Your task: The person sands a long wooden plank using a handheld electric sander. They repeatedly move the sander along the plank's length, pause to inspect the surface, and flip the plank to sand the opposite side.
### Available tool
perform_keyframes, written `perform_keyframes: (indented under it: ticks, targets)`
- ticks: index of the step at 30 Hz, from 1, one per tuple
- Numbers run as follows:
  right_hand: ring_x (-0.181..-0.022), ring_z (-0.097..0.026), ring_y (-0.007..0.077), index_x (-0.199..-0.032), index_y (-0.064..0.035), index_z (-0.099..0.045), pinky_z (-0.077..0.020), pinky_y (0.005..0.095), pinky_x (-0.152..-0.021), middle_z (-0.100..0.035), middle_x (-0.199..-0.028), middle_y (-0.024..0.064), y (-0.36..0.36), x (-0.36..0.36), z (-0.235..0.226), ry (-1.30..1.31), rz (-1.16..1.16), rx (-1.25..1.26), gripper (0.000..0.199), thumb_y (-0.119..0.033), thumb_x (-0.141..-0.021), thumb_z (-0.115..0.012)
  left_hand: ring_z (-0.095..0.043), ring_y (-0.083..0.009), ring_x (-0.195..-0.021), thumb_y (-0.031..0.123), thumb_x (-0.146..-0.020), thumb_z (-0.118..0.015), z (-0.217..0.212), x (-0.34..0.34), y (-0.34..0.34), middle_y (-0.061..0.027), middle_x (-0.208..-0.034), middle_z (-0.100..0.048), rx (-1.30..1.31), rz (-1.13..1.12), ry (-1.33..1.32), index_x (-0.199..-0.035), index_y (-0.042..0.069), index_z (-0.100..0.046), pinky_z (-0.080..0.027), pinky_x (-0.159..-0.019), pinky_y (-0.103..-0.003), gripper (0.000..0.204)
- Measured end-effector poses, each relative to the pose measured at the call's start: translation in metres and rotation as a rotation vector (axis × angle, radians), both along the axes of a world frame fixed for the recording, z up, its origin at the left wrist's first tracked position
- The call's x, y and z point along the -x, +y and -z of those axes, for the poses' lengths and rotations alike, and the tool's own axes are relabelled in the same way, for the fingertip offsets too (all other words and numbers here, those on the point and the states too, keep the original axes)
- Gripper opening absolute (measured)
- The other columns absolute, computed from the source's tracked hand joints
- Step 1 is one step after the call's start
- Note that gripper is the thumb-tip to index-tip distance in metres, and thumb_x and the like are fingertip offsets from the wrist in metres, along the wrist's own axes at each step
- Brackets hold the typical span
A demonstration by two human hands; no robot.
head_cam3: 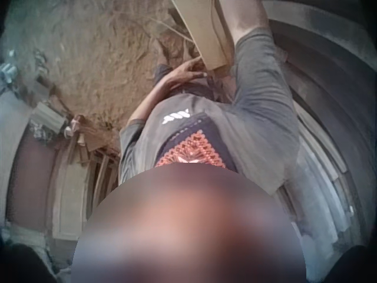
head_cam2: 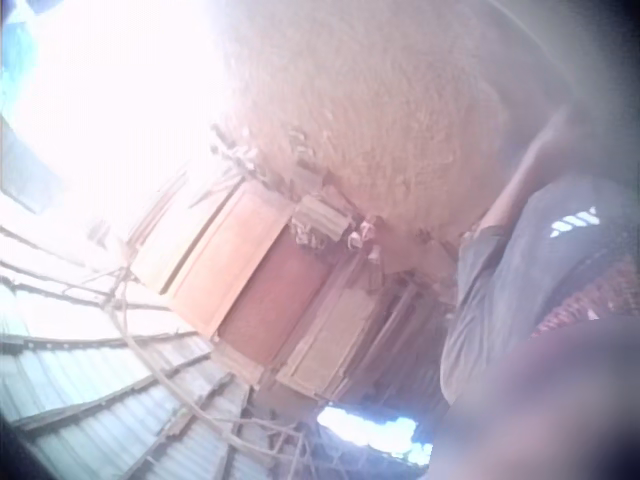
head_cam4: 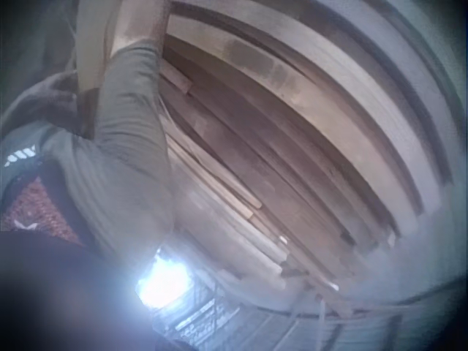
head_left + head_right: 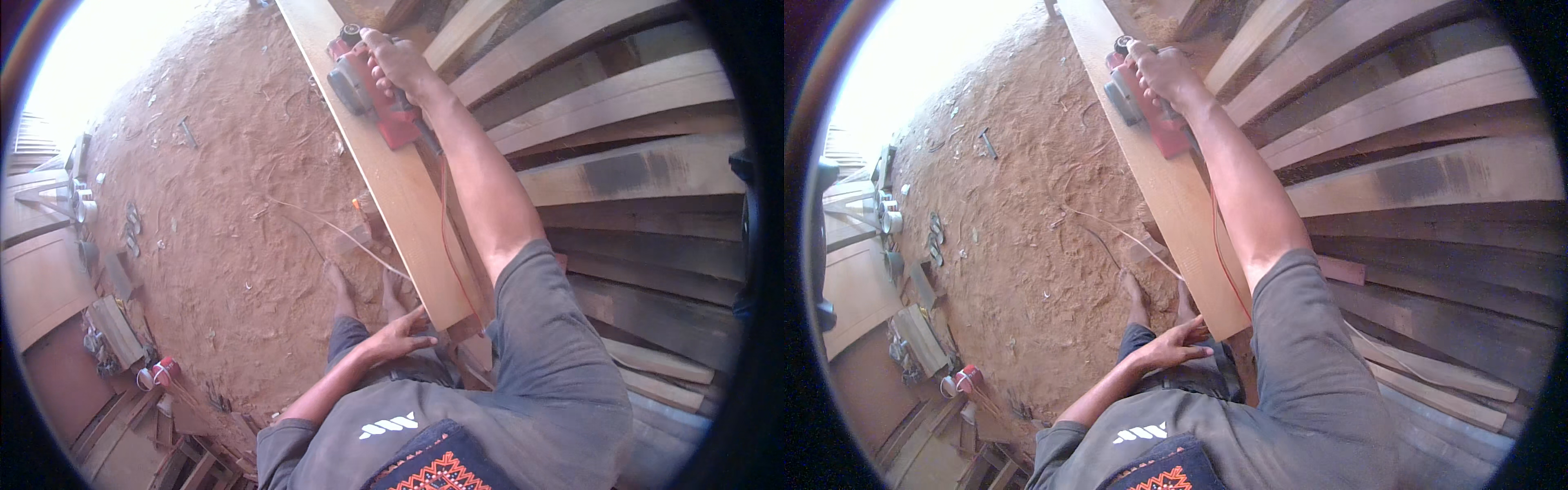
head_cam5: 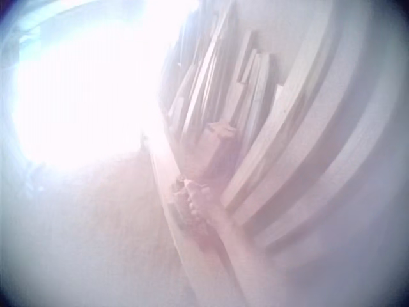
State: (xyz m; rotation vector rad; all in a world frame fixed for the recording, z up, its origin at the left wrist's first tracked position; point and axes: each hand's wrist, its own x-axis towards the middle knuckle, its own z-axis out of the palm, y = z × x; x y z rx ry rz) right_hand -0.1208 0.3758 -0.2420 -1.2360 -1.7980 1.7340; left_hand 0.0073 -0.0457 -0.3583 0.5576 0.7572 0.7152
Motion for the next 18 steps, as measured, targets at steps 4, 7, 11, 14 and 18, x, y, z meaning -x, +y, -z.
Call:
perform_keyframes:
  ticks: [4,7,11,14,18]
  targets:
    - [-0.048,-0.051,0.0095,-0.107,-0.0069,-0.076,-0.0429,0.0311,-0.044,-0.053,-0.064,-0.0018,-0.065,-0.087,0.011,0.041,-0.108,0.030,0.052,-0.053,-0.108,-0.052,-0.039,-0.0292,-0.156,0.012,-0.104,-0.072,0.019,0.012,-0.011,-0.0207,-0.168,-0.041,0.116,0.051,0.123,-0.171,0.005,-0.017,-0.036,-0.127,-0.043,0.086]
    - [-0.052,-0.055,0.0108,-0.115,-0.0129,-0.077,-0.0465,0.0310,-0.049,-0.054,-0.065,0.0007,-0.151,-0.185,0.009,-0.053,-0.249,-0.351,0.032,-0.034,-0.110,-0.053,-0.046,-0.0279,-0.151,0.014,-0.105,-0.071,0.030,0.037,-0.019,-0.0210,-0.164,-0.047,0.180,-0.009,0.140,-0.171,0.004,-0.018,-0.039,-0.125,-0.042,0.086]
    - [-0.084,-0.066,0.0211,-0.103,-0.0046,-0.075,-0.0529,0.0393,-0.073,-0.068,-0.093,0.0101,-0.288,-0.307,-0.040,-0.340,-0.087,-0.167,0.029,-0.029,-0.103,-0.061,-0.052,-0.0259,-0.146,0.024,-0.103,-0.075,0.036,0.076,-0.027,-0.0178,-0.162,-0.051,0.258,-0.101,0.151,-0.170,0.005,-0.023,-0.043,-0.121,-0.041,0.087]
    - [-0.077,-0.067,0.0179,-0.091,-0.0026,-0.073,-0.0531,0.0376,-0.070,-0.068,-0.080,0.0065,-0.327,-0.335,-0.054,-0.411,0.093,0.232,0.033,-0.031,-0.102,-0.060,-0.056,-0.0244,-0.141,0.034,-0.101,-0.077,0.033,0.086,-0.035,-0.0126,-0.162,-0.054,0.316,-0.120,0.256,-0.169,0.006,-0.028,-0.046,-0.116,-0.041,0.089]
    - [-0.065,-0.060,0.0120,-0.086,-0.0038,-0.072,-0.0497,0.0359,-0.062,-0.062,-0.068,0.0013,-0.270,-0.285,-0.028,-0.338,0.101,0.110,0.035,-0.031,-0.104,-0.059,-0.053,-0.0270,-0.145,0.023,-0.102,-0.076,0.020,0.076,-0.045,-0.0181,-0.160,-0.054,0.329,-0.230,0.195,-0.167,0.005,-0.034,-0.044,-0.120,-0.039,0.079]
